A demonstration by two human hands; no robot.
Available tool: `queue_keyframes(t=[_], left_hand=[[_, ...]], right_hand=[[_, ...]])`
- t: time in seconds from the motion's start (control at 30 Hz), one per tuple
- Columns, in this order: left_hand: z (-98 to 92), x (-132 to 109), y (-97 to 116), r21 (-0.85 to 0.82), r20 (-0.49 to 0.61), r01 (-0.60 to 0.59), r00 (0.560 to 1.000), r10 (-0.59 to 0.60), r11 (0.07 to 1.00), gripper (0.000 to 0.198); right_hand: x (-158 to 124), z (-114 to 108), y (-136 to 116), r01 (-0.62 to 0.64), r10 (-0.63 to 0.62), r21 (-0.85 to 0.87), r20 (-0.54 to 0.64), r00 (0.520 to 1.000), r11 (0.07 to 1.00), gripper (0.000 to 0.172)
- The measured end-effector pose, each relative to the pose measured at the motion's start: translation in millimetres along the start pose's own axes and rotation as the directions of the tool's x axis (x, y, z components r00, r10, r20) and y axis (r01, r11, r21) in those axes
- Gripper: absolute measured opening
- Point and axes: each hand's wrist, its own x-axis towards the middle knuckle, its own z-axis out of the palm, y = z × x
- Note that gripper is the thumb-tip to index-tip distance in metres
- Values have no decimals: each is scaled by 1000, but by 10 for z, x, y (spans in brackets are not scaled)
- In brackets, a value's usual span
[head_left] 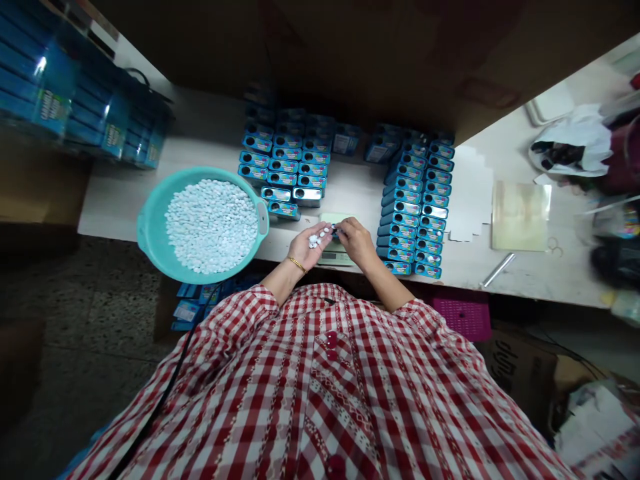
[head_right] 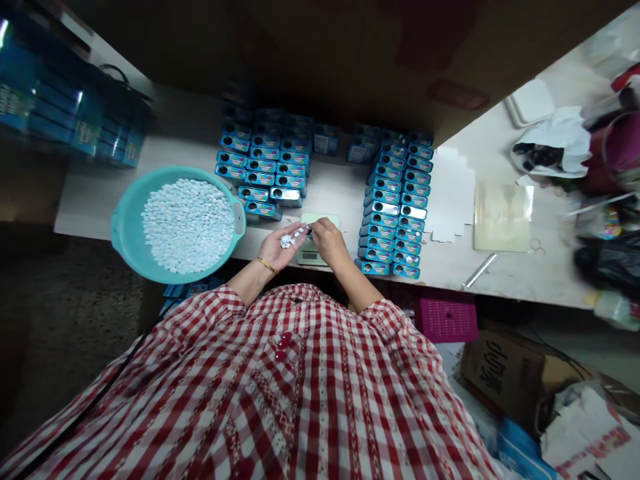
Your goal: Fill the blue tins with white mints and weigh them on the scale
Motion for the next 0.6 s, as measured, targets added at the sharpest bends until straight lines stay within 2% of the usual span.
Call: queue_keyframes(t=[0.17, 0.3, 0.37, 0.47, 0.6], left_hand=[[-23, 20, 21, 7, -13, 19, 1000, -19, 1000, 20], [-59, -23, 100, -12, -28, 39, 999, -39, 999, 22], [-101, -57, 152, -29, -43, 38, 998, -39, 999, 22], [-174, -110, 208, -57, -84, 23, 996, -28, 998, 24], [-240, -184, 212, -69, -102, 37, 994, -44, 997, 27]], right_hand=[[-55, -44, 45, 28, -27, 29, -39, 999, 999, 27], [-147, -114, 133, -71, 65, -64, -92, 994, 995, 29], [-173, -115, 162, -99, 90, -144, -67, 994, 985, 29], [-150, -76, 151, -60, 70, -224, 36, 997, 973, 28], [-66, -44, 57, -6, 22, -181, 90, 996, 984, 26]])
